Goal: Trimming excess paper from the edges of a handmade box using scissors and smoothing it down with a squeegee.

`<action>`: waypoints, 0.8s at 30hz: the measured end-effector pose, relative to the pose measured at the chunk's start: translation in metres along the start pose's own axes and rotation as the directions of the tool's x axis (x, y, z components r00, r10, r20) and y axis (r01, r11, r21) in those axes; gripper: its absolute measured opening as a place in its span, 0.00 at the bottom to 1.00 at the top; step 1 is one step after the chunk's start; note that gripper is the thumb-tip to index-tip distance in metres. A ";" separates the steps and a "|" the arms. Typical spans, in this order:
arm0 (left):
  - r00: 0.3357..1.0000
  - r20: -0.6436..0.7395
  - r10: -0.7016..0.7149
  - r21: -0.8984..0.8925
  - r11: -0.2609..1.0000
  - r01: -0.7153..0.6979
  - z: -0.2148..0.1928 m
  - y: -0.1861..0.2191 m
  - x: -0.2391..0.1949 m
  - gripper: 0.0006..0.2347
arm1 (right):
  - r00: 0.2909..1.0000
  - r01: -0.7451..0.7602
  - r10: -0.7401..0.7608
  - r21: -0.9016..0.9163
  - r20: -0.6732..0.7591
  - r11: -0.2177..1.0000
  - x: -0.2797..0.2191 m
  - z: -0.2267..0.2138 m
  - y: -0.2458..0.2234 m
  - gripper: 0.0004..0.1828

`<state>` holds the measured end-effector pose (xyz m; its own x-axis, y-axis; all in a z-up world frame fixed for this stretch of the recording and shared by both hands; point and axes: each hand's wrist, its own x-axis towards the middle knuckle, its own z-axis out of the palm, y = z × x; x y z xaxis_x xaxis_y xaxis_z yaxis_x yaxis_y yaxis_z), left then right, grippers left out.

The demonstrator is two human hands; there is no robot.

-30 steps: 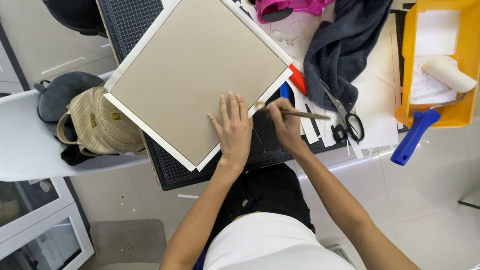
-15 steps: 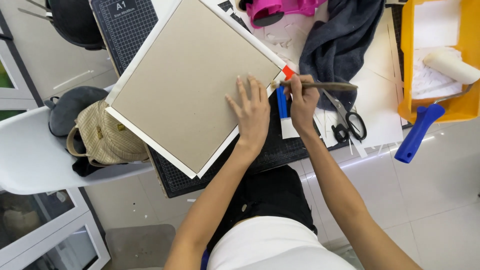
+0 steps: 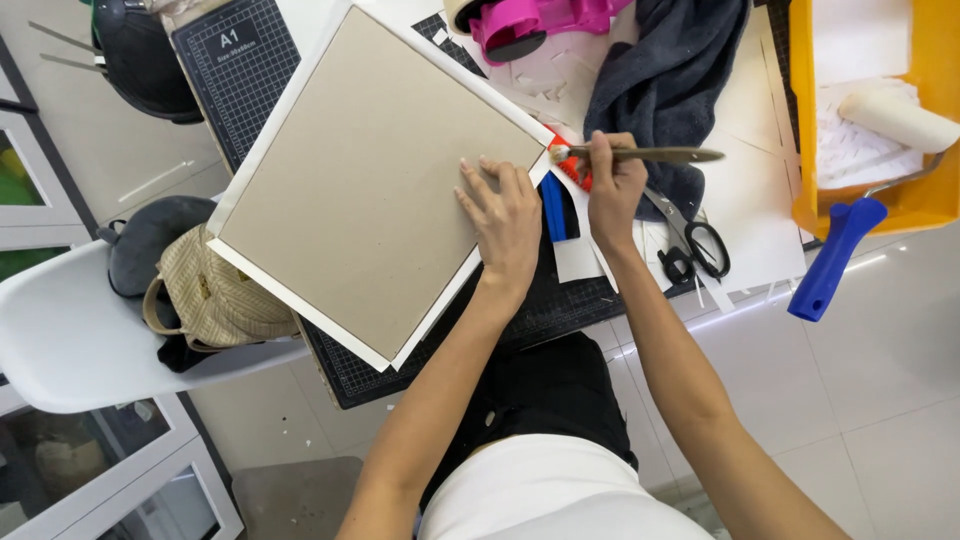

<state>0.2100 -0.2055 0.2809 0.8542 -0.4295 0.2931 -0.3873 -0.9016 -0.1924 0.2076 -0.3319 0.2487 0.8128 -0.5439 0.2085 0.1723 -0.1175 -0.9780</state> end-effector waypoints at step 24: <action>1.000 0.005 0.011 0.082 0.997 -0.012 -0.012 0.005 0.012 0.18 | 0.991 0.009 -0.028 0.142 0.132 0.990 -0.007 -0.012 0.021 0.10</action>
<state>0.2142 -0.2155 0.2949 0.8514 -0.4395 0.2861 -0.3675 -0.8892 -0.2724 0.1992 -0.3405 0.2264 0.8740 -0.4259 0.2337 0.2570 -0.0028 -0.9664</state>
